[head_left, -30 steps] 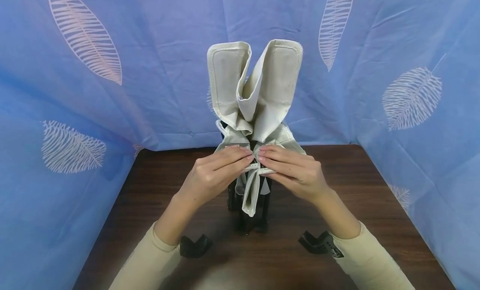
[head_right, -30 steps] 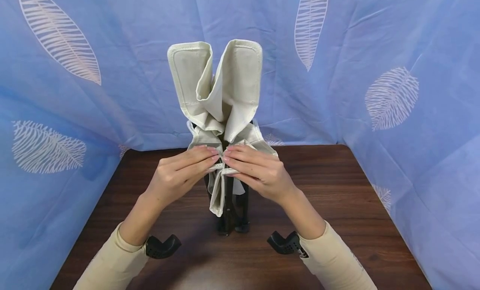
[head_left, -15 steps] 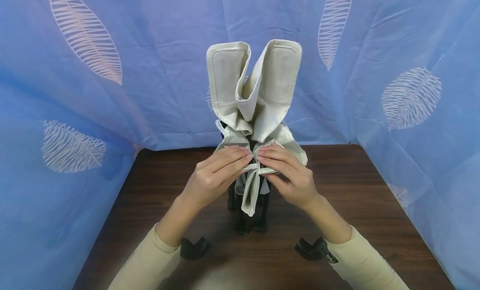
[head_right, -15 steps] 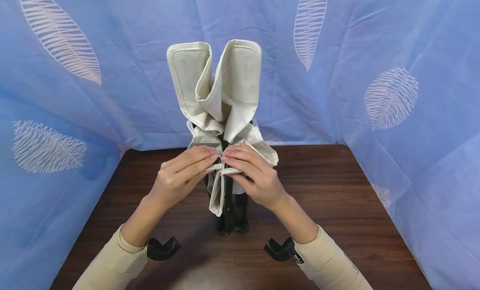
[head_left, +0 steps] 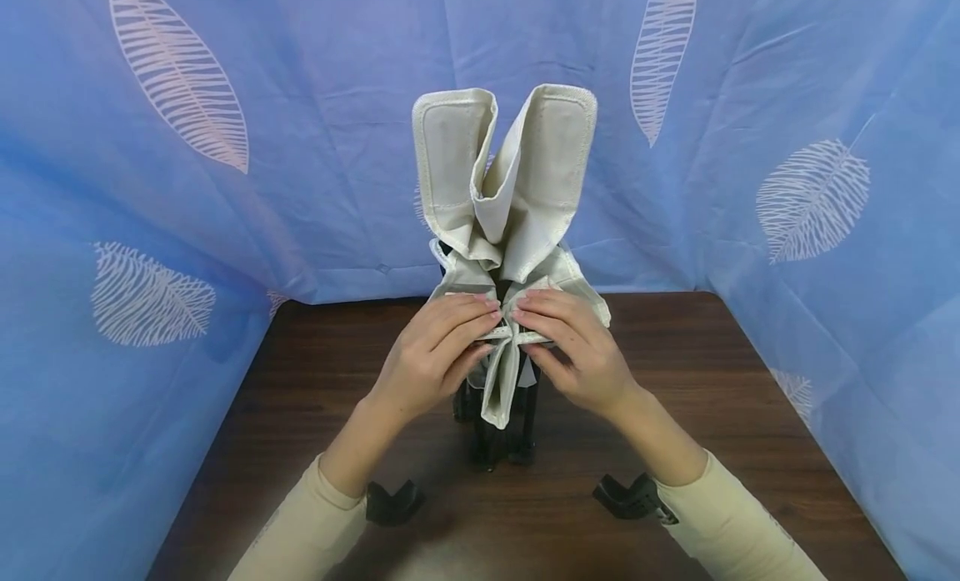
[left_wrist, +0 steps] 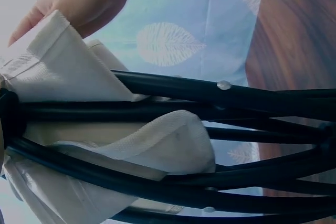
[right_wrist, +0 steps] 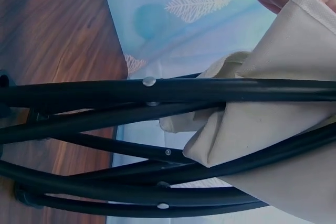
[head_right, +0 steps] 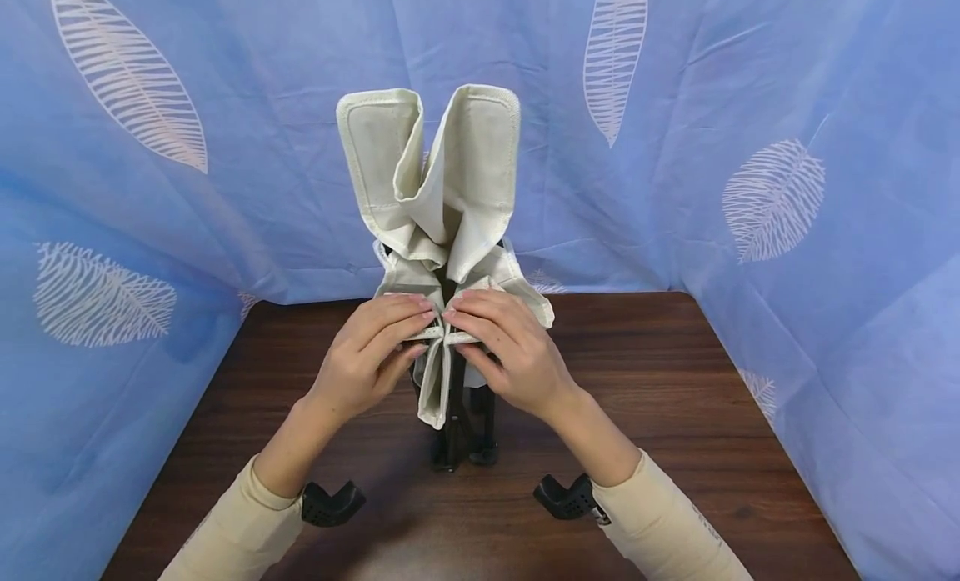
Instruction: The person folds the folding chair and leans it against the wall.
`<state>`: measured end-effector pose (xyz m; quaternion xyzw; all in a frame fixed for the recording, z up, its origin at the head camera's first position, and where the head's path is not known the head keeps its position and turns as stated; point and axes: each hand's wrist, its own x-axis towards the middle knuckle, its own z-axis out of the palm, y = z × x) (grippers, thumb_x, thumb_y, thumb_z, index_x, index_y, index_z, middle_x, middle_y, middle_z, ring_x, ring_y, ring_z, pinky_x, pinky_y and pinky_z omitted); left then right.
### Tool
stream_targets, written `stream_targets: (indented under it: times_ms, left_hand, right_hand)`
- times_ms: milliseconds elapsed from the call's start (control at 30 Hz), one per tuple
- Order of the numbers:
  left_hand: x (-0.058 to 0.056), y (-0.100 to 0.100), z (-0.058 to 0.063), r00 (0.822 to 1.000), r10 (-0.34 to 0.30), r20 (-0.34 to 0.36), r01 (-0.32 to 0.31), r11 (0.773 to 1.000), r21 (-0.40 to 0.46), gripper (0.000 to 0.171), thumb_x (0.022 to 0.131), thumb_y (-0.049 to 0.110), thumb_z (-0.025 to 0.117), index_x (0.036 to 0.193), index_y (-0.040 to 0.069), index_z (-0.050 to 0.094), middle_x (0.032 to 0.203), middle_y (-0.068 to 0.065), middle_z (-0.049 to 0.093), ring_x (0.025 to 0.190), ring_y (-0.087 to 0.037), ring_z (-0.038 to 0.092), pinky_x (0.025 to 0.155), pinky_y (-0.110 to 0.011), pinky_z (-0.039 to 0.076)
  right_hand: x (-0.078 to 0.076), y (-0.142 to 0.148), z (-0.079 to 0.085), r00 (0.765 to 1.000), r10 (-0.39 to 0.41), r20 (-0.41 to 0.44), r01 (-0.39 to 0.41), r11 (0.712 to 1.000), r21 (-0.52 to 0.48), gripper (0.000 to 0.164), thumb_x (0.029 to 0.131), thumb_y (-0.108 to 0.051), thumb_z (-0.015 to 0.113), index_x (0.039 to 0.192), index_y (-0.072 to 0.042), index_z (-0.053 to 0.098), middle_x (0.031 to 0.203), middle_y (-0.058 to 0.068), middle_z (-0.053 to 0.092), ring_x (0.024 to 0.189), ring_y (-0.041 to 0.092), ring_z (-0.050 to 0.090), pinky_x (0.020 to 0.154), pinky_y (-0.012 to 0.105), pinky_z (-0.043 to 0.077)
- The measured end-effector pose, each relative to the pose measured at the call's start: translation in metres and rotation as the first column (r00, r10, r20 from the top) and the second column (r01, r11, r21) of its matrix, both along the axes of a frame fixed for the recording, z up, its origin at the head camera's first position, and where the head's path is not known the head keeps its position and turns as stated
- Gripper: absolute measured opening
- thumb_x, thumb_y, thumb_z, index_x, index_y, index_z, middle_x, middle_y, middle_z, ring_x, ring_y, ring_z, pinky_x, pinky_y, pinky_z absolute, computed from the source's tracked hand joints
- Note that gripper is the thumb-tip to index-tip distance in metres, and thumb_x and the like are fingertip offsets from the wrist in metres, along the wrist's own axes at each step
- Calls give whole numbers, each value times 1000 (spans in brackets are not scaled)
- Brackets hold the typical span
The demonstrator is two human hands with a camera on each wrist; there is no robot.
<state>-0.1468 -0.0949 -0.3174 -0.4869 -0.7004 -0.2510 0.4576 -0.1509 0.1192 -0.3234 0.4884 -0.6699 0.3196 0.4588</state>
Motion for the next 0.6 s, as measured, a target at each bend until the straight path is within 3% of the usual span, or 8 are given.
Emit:
stream_targets:
  times_ms: [167, 300, 367, 500, 567, 600]
  left_hand:
    - [2, -3, -8, 994, 95, 59, -94, 995, -14, 39, 102, 35, 48, 124, 7, 62, 131, -15, 58, 125, -31, 53, 110, -53, 40]
    - [1, -9, -13, 988, 100, 119, -106, 993, 50, 46, 101, 39, 47, 132, 6, 54, 141, -18, 48, 135, -35, 41, 116, -58, 28]
    - [-1, -15, -16, 985, 84, 147, -101, 989, 109, 51, 100, 39, 47, 136, 2, 49, 143, -21, 43, 138, -36, 37, 118, -56, 25]
    - [-7, -32, -25, 971, 68, 231, -120, 968, 221, 62, 100, 40, 46, 143, -6, 38, 148, -25, 37, 142, -38, 30, 120, -52, 25]
    - [-11, -43, -34, 943, 77, 323, -164, 954, 252, 68, 100, 43, 44, 147, -5, 32, 151, -24, 34, 143, -37, 29, 120, -52, 25]
    - [-13, -50, -39, 920, 86, 383, -194, 948, 253, 70, 100, 45, 43, 149, -4, 29, 153, -23, 31, 144, -36, 27, 119, -54, 25]
  right_hand:
    - [2, 10, -3, 992, -118, 45, 117, 993, 6, 43, 97, -40, 57, 118, -3, 64, 125, 19, 58, 121, 37, 50, 112, 38, 34]
    - [1, 21, -5, 977, -190, 93, 203, 966, -158, 60, 90, -58, 56, 126, -9, 57, 139, 8, 49, 132, 28, 39, 113, 41, 26]
    - [-1, 27, -5, 969, -220, 113, 244, 925, -293, 70, 87, -64, 55, 127, -6, 54, 140, 7, 48, 133, 26, 37, 113, 42, 26]
    - [-4, 44, -10, 947, -231, 224, 315, 806, -502, 99, 81, -74, 54, 127, 13, 43, 140, 16, 43, 133, 27, 36, 111, 39, 25]
    - [-7, 57, -19, 923, -206, 325, 355, 782, -512, 110, 79, -78, 53, 132, 16, 35, 143, 20, 38, 134, 25, 32, 109, 35, 23]
    - [-9, 64, -26, 901, -188, 391, 377, 784, -493, 113, 78, -79, 53, 136, 15, 32, 146, 20, 35, 135, 25, 30, 110, 35, 22]
